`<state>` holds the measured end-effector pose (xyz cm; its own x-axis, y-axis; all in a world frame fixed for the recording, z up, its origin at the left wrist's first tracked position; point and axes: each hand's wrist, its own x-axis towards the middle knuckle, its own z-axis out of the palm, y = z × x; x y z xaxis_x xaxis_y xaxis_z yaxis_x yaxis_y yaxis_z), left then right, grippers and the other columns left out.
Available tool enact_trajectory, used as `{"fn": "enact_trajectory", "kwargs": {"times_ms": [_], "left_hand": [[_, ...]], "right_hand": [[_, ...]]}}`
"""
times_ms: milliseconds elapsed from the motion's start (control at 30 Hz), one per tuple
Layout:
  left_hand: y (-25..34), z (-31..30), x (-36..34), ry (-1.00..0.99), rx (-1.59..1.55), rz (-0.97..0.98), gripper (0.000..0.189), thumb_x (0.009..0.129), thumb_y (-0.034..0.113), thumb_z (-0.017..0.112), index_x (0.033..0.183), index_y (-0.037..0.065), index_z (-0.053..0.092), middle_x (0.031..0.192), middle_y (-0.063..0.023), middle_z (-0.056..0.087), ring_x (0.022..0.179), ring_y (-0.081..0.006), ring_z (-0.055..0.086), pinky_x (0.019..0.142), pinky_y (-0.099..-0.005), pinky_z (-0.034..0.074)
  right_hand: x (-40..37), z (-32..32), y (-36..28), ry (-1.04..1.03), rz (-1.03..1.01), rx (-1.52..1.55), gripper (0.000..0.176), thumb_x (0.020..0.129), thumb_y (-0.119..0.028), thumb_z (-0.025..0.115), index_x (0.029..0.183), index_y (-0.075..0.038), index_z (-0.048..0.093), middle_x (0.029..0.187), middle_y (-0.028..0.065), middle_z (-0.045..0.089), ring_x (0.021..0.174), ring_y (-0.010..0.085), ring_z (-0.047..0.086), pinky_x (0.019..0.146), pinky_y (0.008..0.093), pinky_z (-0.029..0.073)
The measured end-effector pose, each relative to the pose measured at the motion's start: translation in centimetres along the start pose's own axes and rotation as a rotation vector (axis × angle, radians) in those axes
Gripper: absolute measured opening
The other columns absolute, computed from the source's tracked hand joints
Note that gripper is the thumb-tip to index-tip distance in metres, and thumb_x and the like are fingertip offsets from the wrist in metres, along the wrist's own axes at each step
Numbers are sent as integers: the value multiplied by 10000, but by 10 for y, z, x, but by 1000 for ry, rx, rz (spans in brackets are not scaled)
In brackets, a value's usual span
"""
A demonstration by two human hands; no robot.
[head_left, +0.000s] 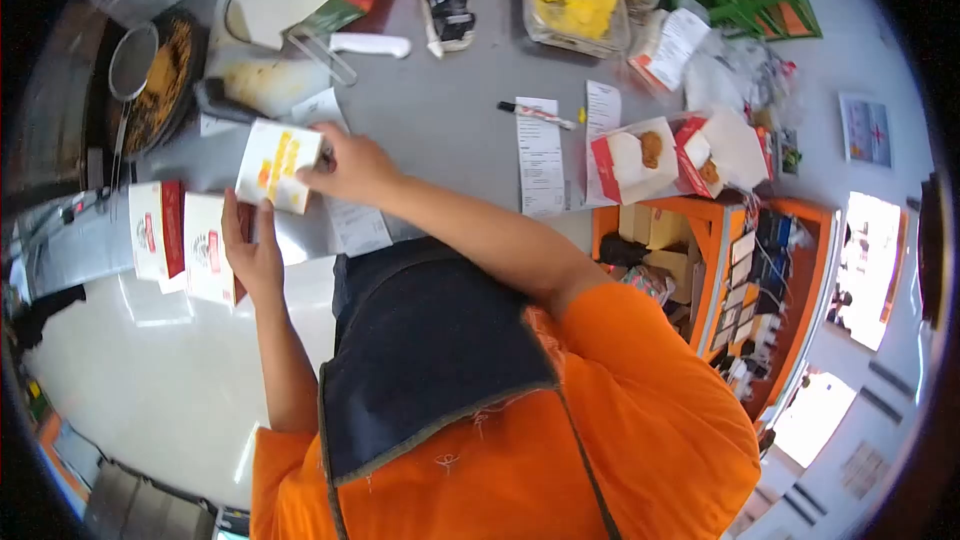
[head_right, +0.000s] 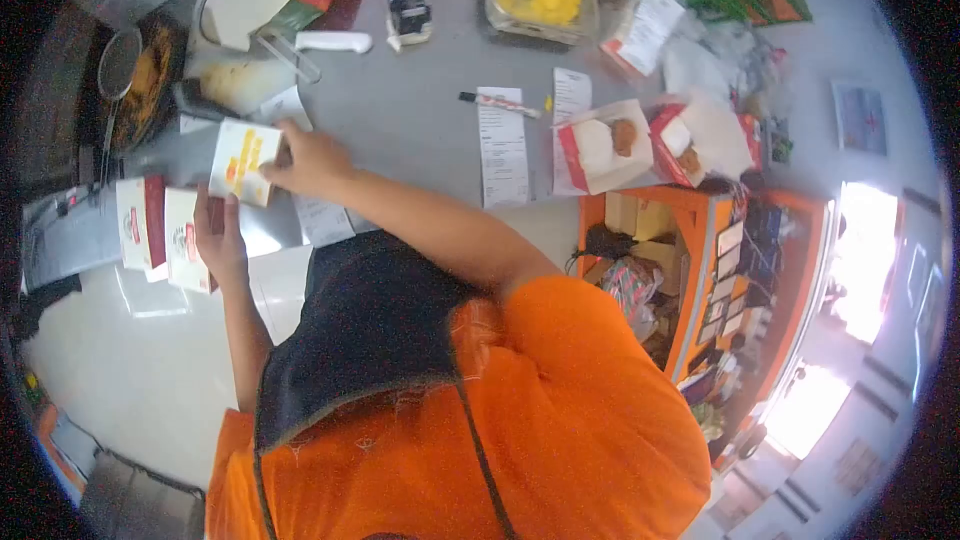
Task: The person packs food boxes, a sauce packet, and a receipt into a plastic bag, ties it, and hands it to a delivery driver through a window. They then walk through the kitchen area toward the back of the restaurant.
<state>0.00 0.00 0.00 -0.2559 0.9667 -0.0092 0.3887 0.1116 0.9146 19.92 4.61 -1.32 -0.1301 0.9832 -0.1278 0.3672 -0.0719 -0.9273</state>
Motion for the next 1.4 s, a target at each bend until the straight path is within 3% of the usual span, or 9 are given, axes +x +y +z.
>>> {"fn": "enact_trajectory", "kwargs": {"times_ms": [167,267,467,533,600,700,967,1067,1400], "left_hand": [[-3,20,-13,-5,-22,83,616,883,142,676,1387,-66,389,1421,-247,406,1285,-286,443,1050,-368,383],[33,14,-10,97,173,244,575,893,103,649,1387,-48,395,1487,-228,312,1346,-311,373,1060,-383,375],[75,37,-8,59,402,595,488,907,2,572,1357,-45,389,1501,-222,288,1325,-340,394,996,-405,465],[74,69,-13,12,65,568,492,908,10,573,1356,-49,380,1497,-230,282,1326,-354,388,999,-413,465],[94,110,-26,-37,-277,495,475,909,17,571,1339,-62,384,1491,-235,276,1334,-369,367,985,-412,481],[125,158,-45,-48,201,648,451,897,57,594,1309,-52,447,1435,-224,389,1315,-333,412,1038,-444,396],[224,334,-98,-280,-359,291,434,878,19,606,1300,40,509,1418,-150,407,1084,-227,552,882,-327,487],[223,341,-115,-251,-234,298,428,874,29,614,1290,45,516,1428,-145,385,1085,-219,549,843,-320,503],[160,268,-163,150,2,-36,424,898,49,583,1309,-13,499,1456,-114,361,1086,-202,541,833,-294,503]], "right_hand": [[-35,-52,-18,108,20,-129,571,784,-342,762,1220,-66,519,782,120,664,671,277,650,598,363,506],[-49,-99,4,405,-349,-58,205,842,-196,708,952,-36,641,737,114,632,611,223,603,561,321,472],[-127,-334,-8,715,35,-104,216,964,-122,474,987,4,648,788,43,645,638,92,574,574,250,460],[-129,-406,-4,989,13,-204,173,904,-103,534,964,-48,686,799,80,667,655,141,643,607,277,517],[-127,-473,-2,942,-32,-375,187,891,-86,551,1020,-32,675,849,98,686,719,181,669,656,302,533],[-85,-544,6,740,-245,-658,189,876,-80,573,1031,-21,663,905,121,699,808,233,683,711,330,535],[121,-596,67,202,-89,-704,297,812,-190,605,1075,-86,694,1121,185,640,1117,357,552,892,452,474],[145,-575,65,187,72,-1092,403,829,-288,610,1168,-78,658,1376,150,484,1304,357,331,944,509,397],[192,-569,76,23,455,-1178,468,823,-297,606,1249,-105,605,1381,142,480,1246,352,368,837,544,373]]}}
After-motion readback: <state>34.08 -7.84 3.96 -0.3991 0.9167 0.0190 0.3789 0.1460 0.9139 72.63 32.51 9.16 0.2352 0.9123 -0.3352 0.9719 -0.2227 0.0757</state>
